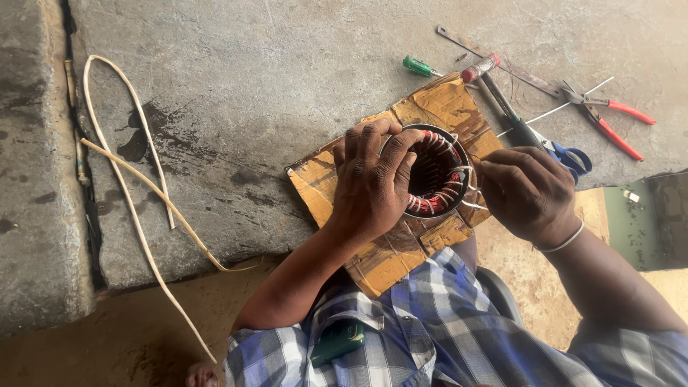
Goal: The person secures a motor stator by repeatedly inserting and hammering white tie wires into the slots, then trimming excess wire with scissors. The person uses a hammer, screwdriver, and scissors to adjust and tighten the stator assembly.
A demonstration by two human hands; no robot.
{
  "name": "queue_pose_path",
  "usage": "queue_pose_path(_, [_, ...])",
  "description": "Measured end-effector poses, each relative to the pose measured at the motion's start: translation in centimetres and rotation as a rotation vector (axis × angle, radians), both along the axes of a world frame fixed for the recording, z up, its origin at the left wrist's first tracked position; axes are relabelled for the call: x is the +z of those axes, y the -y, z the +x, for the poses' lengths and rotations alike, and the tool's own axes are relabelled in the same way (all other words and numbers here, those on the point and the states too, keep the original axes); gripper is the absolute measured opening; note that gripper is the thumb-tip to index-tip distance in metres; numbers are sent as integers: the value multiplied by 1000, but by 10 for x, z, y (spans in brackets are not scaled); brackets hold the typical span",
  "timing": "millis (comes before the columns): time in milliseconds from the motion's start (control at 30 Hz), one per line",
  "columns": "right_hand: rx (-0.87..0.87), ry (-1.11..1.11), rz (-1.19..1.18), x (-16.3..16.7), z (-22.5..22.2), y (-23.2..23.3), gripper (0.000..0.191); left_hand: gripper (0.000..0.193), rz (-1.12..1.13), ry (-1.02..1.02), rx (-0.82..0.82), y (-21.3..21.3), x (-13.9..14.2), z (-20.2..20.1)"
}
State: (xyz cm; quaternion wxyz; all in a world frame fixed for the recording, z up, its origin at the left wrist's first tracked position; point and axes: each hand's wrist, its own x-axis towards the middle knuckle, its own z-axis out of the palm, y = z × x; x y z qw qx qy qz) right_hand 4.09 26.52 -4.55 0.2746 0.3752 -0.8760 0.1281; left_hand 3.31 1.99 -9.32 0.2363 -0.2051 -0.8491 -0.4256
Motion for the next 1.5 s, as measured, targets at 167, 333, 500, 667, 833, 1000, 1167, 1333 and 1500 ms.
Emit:
queue_pose_path(167, [-155,117,-66,-6,0,-3,13,27,-6,12,-2,1,-1,-1])
queue_pose_path(333, [-178,177,-89,-5,1,-7,13,26,-17,-1,8,0,-2,-2])
queue_pose_path(500, [-217,234,-120,-6,-10,-9,10,20,-20,10,25,-4,0,-2])
queue_pose_path(667, [-202,343,-222,-2,-24,-16,15,14,-108,17,28,-8,8,-1])
queue_pose_path(833, [-166,332,-106,2,-22,-19,15,19,-206,-9,19,-13,18,-2])
queue_pose_path(1000, [-149,407,-125,0,-33,-18,20,19,-244,55,-34,-17,22,-1])
queue_pose_path(1167, [-149,538,-169,-4,-37,-15,11,21,-423,119,-40,-24,20,-13])
queue_pose_path(1333, [-225,664,-251,-17,-39,-26,6,19,-649,194,-135,-39,19,-25])
queue_pose_path(1500, [-16,704,-379,-56,-51,-48,10,14,-492,-16,-49,-38,19,-16])
